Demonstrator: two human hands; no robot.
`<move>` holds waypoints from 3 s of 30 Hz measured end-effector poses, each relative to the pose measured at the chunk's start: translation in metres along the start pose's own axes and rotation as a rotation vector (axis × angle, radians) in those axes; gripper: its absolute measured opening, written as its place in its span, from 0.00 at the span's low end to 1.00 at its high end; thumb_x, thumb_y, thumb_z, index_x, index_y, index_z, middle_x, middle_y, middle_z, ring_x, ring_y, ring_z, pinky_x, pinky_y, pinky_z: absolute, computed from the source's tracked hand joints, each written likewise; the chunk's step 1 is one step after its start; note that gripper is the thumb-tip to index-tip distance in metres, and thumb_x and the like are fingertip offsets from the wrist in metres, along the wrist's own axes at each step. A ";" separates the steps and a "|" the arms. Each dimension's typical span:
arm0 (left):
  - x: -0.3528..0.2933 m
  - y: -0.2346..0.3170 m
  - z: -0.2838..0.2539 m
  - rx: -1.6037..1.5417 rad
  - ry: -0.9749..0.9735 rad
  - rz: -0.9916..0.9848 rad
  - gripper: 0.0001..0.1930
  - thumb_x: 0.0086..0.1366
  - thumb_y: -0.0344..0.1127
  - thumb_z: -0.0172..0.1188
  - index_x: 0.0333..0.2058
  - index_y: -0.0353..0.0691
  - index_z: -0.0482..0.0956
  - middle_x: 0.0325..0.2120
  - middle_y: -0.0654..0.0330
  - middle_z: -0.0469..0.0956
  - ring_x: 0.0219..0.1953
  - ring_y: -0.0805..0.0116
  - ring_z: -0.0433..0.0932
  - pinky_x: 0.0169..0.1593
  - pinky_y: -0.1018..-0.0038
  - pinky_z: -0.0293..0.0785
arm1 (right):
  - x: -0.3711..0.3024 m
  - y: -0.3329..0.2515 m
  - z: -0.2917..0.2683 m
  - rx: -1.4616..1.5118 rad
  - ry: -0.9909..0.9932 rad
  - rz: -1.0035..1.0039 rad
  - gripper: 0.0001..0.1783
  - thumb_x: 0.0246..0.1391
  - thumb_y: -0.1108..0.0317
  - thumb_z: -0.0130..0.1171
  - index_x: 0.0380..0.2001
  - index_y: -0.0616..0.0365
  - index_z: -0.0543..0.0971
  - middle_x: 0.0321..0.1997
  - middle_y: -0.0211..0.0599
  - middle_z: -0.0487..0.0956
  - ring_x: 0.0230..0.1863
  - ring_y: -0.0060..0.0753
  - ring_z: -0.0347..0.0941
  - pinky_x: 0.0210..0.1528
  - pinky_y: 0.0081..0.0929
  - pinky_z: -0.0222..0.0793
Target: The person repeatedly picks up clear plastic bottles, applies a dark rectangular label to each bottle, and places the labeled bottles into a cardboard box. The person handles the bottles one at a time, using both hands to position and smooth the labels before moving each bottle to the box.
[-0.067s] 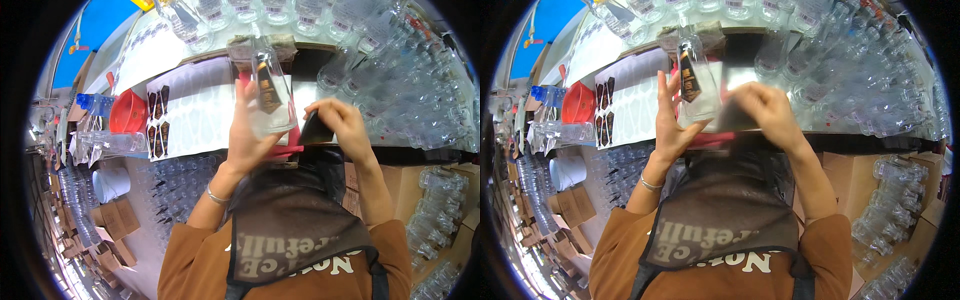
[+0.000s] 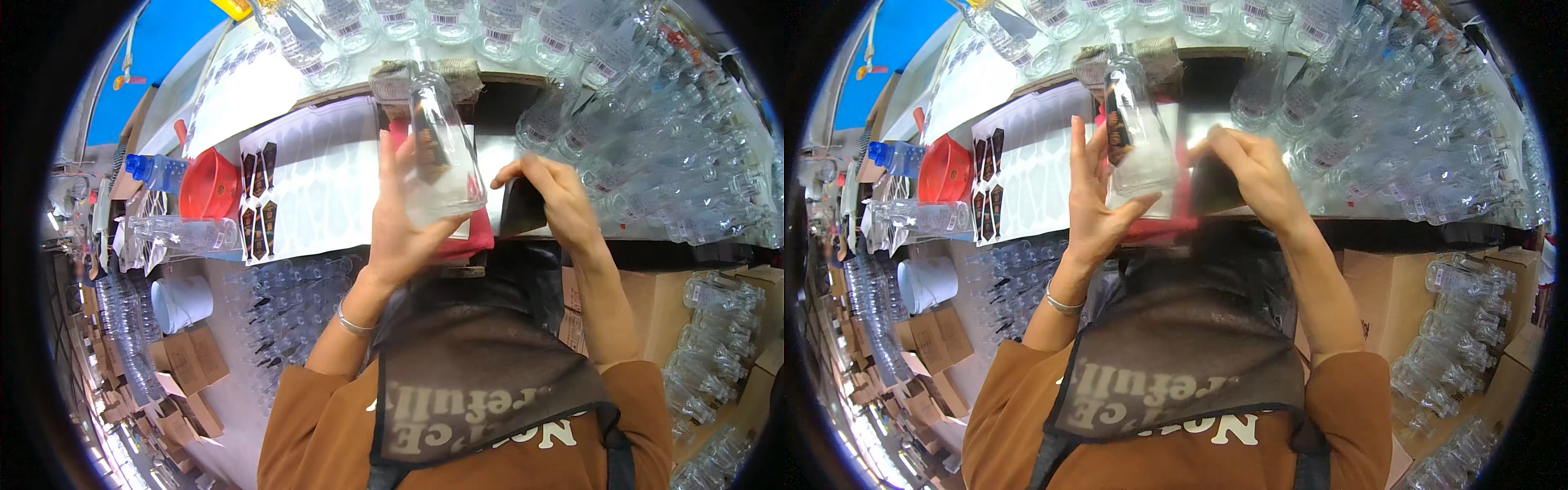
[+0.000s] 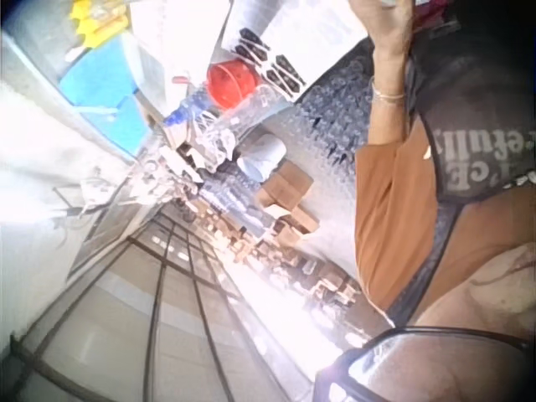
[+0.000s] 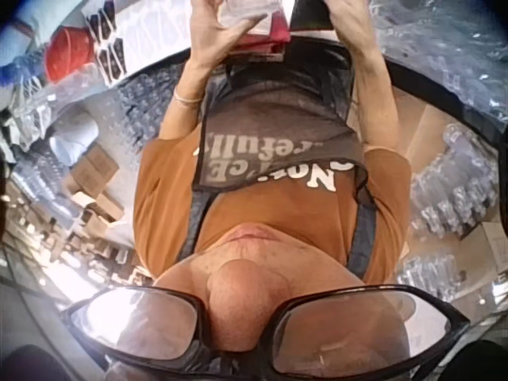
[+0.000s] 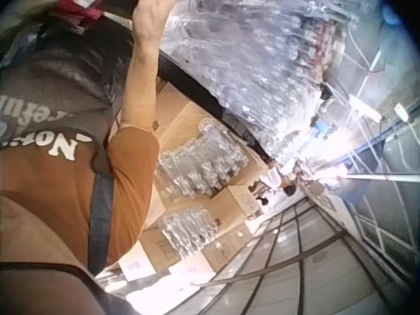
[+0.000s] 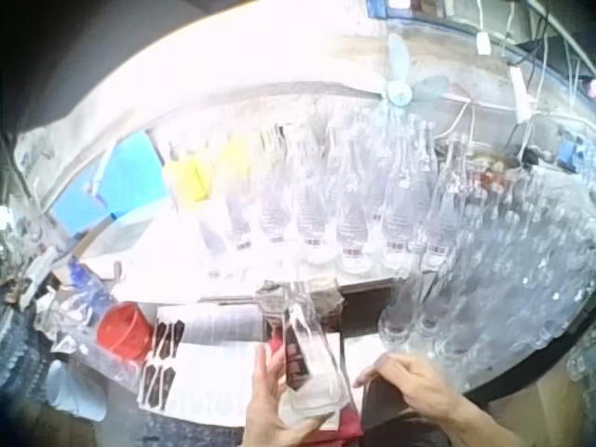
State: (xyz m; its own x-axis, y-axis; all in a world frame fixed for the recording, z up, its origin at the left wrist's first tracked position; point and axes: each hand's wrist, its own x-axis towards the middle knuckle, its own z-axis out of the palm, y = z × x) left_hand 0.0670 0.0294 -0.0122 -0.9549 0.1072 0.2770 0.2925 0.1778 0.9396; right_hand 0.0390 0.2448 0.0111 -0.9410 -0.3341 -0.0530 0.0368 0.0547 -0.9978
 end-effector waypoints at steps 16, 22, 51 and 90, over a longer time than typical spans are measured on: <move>-0.017 -0.032 -0.014 0.392 0.008 0.137 0.53 0.48 0.30 0.76 0.70 0.30 0.54 0.63 0.40 0.67 0.63 0.43 0.70 0.65 0.61 0.66 | 0.004 0.023 0.001 -0.188 -0.051 0.054 0.18 0.69 0.63 0.53 0.52 0.66 0.81 0.39 0.31 0.85 0.38 0.16 0.72 0.43 0.19 0.68; -0.010 -0.021 -0.032 0.388 -0.071 0.177 0.56 0.52 0.41 0.78 0.71 0.30 0.50 0.69 0.36 0.57 0.69 0.38 0.60 0.70 0.57 0.57 | 0.014 0.022 0.011 -0.249 0.098 -0.044 0.16 0.68 0.67 0.53 0.50 0.68 0.80 0.42 0.33 0.85 0.40 0.17 0.71 0.44 0.19 0.67; 0.143 -0.063 -0.258 1.442 0.137 -0.160 0.31 0.70 0.54 0.53 0.61 0.34 0.70 0.61 0.40 0.70 0.58 0.47 0.74 0.60 0.53 0.67 | 0.013 0.045 -0.002 -0.187 0.283 0.058 0.14 0.67 0.64 0.56 0.45 0.63 0.82 0.32 0.30 0.85 0.25 0.10 0.63 0.29 0.13 0.59; 0.032 0.015 -0.046 0.619 -0.202 0.428 0.14 0.57 0.32 0.69 0.43 0.44 0.85 0.63 0.46 0.71 0.68 0.49 0.67 0.70 0.54 0.57 | 0.017 0.017 0.009 -0.138 0.142 -0.050 0.16 0.67 0.63 0.56 0.47 0.65 0.81 0.40 0.32 0.85 0.38 0.16 0.74 0.40 0.18 0.67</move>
State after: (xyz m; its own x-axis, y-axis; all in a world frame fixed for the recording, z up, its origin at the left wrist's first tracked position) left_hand 0.0385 -0.0096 0.0204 -0.7419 0.4554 0.4922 0.6657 0.5882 0.4592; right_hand 0.0266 0.2320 -0.0074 -0.9788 -0.2046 0.0127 -0.0489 0.1732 -0.9837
